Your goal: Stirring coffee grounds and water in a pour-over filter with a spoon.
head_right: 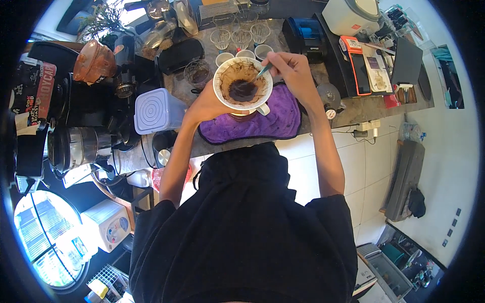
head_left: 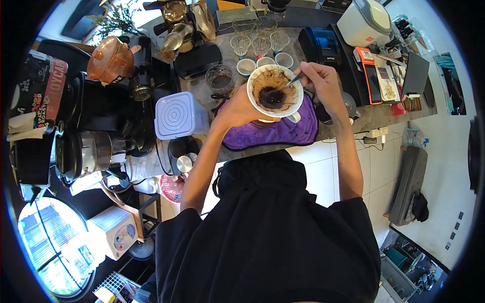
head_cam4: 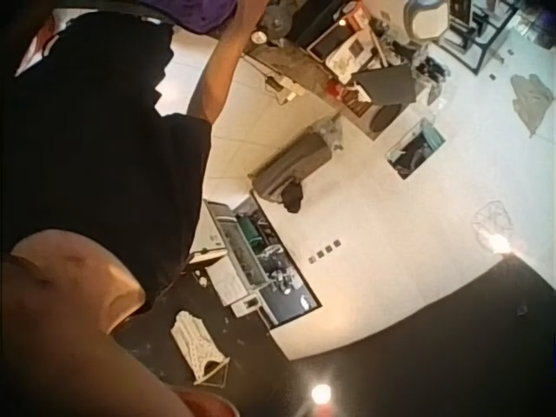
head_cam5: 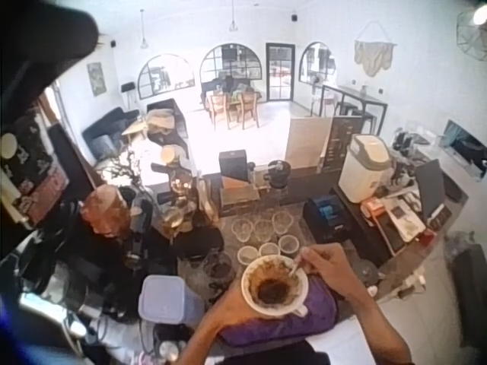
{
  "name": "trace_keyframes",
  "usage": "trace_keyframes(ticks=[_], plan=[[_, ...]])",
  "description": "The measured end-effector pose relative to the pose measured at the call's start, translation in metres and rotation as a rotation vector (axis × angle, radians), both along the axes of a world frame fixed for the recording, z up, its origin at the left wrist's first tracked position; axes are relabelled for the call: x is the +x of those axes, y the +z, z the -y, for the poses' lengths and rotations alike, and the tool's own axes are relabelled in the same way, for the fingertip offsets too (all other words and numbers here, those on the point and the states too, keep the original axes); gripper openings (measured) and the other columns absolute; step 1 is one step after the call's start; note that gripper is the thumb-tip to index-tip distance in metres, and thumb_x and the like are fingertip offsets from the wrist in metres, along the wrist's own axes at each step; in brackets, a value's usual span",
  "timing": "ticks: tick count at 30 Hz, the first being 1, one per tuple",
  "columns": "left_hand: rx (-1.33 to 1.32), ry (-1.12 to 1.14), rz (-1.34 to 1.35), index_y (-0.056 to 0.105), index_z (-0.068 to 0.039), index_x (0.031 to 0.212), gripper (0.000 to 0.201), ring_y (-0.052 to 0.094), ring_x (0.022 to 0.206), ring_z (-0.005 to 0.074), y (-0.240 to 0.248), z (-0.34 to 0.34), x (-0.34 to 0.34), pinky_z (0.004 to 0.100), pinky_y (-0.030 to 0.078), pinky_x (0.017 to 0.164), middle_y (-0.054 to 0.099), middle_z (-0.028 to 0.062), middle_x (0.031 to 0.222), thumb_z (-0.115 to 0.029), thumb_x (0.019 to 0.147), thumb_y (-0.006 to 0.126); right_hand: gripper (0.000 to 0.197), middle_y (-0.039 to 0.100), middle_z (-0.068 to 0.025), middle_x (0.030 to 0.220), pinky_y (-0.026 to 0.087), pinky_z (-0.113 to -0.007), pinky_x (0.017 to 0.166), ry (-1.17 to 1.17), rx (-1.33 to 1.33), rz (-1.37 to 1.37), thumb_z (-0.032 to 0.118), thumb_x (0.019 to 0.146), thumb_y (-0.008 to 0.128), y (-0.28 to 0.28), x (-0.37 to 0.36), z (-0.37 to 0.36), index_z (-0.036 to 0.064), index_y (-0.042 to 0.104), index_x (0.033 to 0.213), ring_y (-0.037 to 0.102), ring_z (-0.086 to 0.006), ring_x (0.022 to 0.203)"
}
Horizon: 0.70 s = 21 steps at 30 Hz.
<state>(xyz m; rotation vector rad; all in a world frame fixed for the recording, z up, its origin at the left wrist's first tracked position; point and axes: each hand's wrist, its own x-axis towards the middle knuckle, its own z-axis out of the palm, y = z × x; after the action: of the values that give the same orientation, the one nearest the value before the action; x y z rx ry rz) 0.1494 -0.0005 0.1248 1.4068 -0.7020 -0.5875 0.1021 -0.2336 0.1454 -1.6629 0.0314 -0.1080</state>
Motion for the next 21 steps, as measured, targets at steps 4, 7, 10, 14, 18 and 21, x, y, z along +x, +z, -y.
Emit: trace_keyframes(ticks=[4,7,10,14,18,21], plan=[[-0.037,-0.006,0.02,0.054,-0.002,0.13,0.083,0.061,0.111,0.0165,-0.005,0.002,0.003,0.0338,0.048,0.1,0.065,0.0081,0.123,-0.011,0.059,0.094,0.031,0.055,0.0045,0.066,0.031,-0.02,0.054,-0.052,0.122,-0.006,0.027,0.1,0.059,0.004,0.001,0.008,0.0024,0.075,0.091,0.045,-0.0016,0.061],[-0.036,-0.017,0.038,0.053,-0.002,0.132,0.084,0.06,0.112,0.017,-0.011,0.0,0.007,0.0342,0.047,0.101,0.064,0.0081,0.125,-0.012,0.059,0.094,0.03,0.055,0.0047,0.065,0.031,-0.02,0.055,-0.08,0.056,0.098,0.026,0.1,0.059,0.019,0.002,0.008,0.0029,0.075,0.091,0.043,-0.0014,0.061],[-0.046,-0.024,0.051,0.053,-0.002,0.132,0.085,0.061,0.112,0.0173,-0.014,0.002,0.01,0.0342,0.047,0.102,0.065,0.0087,0.124,-0.014,0.059,0.094,0.03,0.054,0.0045,0.065,0.03,-0.02,0.056,-0.053,-0.106,0.12,0.025,0.1,0.059,0.027,0.006,0.007,0.0022,0.075,0.091,0.043,-0.0015,0.062],[-0.018,-0.019,0.104,0.054,-0.001,0.131,0.084,0.061,0.111,0.0175,-0.012,0.002,0.011,0.0342,0.047,0.102,0.065,0.0091,0.123,-0.014,0.058,0.094,0.029,0.053,0.0042,0.064,0.03,-0.02,0.056,-0.02,-0.166,0.11,0.024,0.1,0.06,0.015,0.008,0.0,0.0015,0.075,0.09,0.044,-0.0019,0.062],[0.032,-0.029,0.084,0.055,-0.001,0.13,0.083,0.061,0.11,0.0179,-0.006,0.002,0.009,0.0345,0.047,0.101,0.066,0.0093,0.122,-0.014,0.057,0.094,0.031,0.052,0.0051,0.064,0.03,-0.021,0.056,-0.027,-0.072,-0.025,0.026,0.099,0.06,-0.002,0.004,-0.004,0.0013,0.075,0.089,0.042,-0.0023,0.061],[0.052,-0.021,0.068,0.055,-0.001,0.13,0.083,0.061,0.11,0.0179,-0.009,0.001,0.008,0.0346,0.047,0.102,0.066,0.0092,0.123,-0.013,0.058,0.094,0.032,0.052,0.0059,0.065,0.03,-0.02,0.056,-0.107,0.038,-0.078,0.028,0.099,0.06,-0.004,0.002,-0.001,0.0018,0.075,0.089,0.041,-0.0016,0.06]])
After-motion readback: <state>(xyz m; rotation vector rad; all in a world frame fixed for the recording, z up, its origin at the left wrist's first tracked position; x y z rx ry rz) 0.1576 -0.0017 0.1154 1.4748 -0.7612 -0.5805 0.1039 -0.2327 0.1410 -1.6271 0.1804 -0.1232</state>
